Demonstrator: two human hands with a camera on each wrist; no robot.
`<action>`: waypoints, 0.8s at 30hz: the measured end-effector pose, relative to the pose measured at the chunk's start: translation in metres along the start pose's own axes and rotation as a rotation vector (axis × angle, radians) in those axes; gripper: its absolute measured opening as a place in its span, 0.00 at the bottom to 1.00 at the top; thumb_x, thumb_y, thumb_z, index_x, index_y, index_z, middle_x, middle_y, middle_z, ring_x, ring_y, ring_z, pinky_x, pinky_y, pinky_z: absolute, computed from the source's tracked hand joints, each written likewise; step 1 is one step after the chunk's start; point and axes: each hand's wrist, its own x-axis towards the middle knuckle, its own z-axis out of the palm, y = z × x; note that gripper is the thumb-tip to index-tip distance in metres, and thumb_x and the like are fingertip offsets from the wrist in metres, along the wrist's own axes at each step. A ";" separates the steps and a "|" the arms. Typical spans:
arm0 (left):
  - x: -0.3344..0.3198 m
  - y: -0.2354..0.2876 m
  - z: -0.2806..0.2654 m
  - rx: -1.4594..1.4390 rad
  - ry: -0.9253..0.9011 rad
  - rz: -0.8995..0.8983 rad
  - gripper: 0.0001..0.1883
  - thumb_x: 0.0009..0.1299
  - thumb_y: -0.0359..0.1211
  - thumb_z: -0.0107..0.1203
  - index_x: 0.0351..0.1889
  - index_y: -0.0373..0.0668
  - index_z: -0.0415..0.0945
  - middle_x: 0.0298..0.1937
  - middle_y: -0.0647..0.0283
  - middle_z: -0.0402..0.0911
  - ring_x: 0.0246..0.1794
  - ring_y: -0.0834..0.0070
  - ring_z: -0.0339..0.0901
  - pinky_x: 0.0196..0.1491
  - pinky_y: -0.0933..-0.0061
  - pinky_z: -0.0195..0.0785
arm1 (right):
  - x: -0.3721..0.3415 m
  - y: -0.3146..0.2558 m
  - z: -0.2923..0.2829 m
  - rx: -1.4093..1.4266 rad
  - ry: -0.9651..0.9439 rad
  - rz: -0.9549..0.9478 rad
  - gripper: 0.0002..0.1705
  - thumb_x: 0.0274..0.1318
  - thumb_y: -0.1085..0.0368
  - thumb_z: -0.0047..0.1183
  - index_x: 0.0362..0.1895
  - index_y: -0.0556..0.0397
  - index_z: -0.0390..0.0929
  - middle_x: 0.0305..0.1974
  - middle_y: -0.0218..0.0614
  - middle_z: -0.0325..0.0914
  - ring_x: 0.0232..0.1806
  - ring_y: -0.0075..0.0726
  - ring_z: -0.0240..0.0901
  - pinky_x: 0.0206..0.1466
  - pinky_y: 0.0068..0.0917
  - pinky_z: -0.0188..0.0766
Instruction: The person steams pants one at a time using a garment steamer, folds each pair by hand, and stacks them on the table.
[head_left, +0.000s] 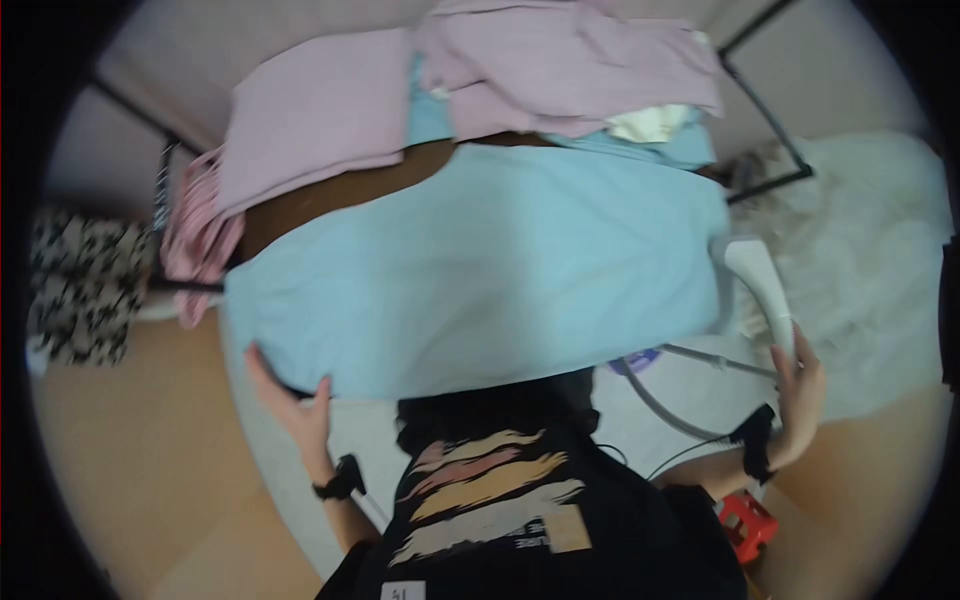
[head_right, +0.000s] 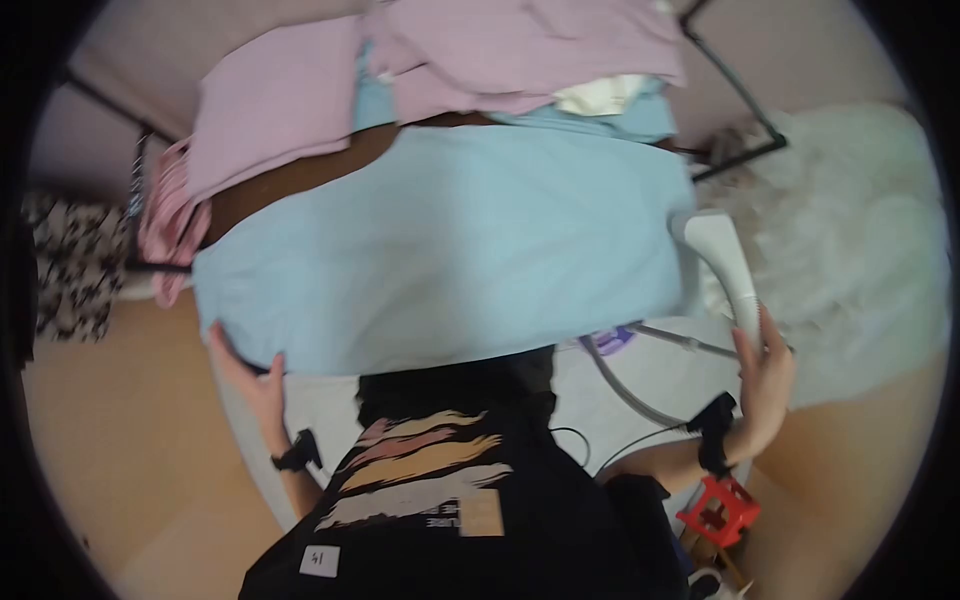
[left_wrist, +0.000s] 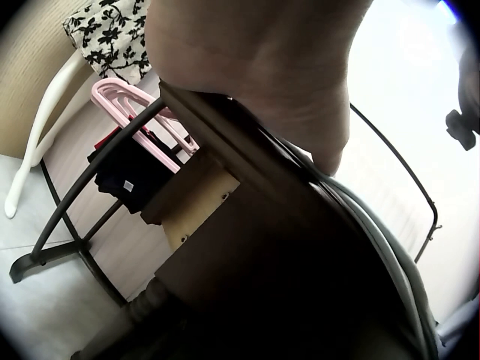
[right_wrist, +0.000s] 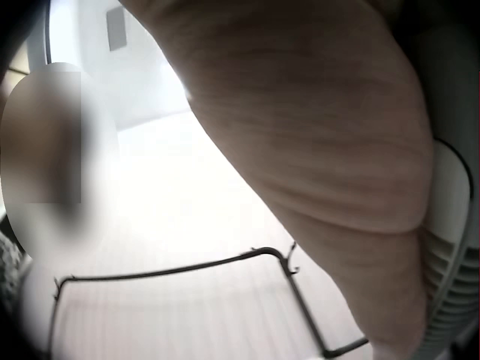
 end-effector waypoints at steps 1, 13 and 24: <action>-0.003 -0.001 0.000 -0.006 0.002 -0.008 0.62 0.60 0.47 0.74 0.83 0.31 0.44 0.83 0.42 0.56 0.83 0.46 0.52 0.82 0.49 0.41 | -0.003 -0.012 0.009 0.038 0.010 -0.096 0.30 0.65 0.64 0.63 0.69 0.61 0.76 0.41 0.38 0.85 0.34 0.25 0.73 0.39 0.27 0.72; -0.001 0.004 -0.026 -0.238 -0.153 -0.135 0.82 0.43 0.42 0.86 0.85 0.37 0.28 0.86 0.43 0.49 0.86 0.51 0.45 0.84 0.53 0.41 | -0.116 -0.311 0.171 0.176 -0.418 -1.244 0.30 0.59 0.55 0.66 0.66 0.39 0.76 0.36 0.36 0.78 0.32 0.48 0.81 0.35 0.41 0.77; 0.025 -0.012 -0.042 -0.159 -0.036 -0.207 0.30 0.79 0.28 0.55 0.76 0.31 0.61 0.68 0.43 0.77 0.69 0.57 0.75 0.73 0.58 0.64 | -0.022 -0.034 0.085 0.572 -0.556 -0.418 0.31 0.54 0.71 0.69 0.64 0.58 0.80 0.51 0.41 0.87 0.48 0.34 0.83 0.52 0.35 0.79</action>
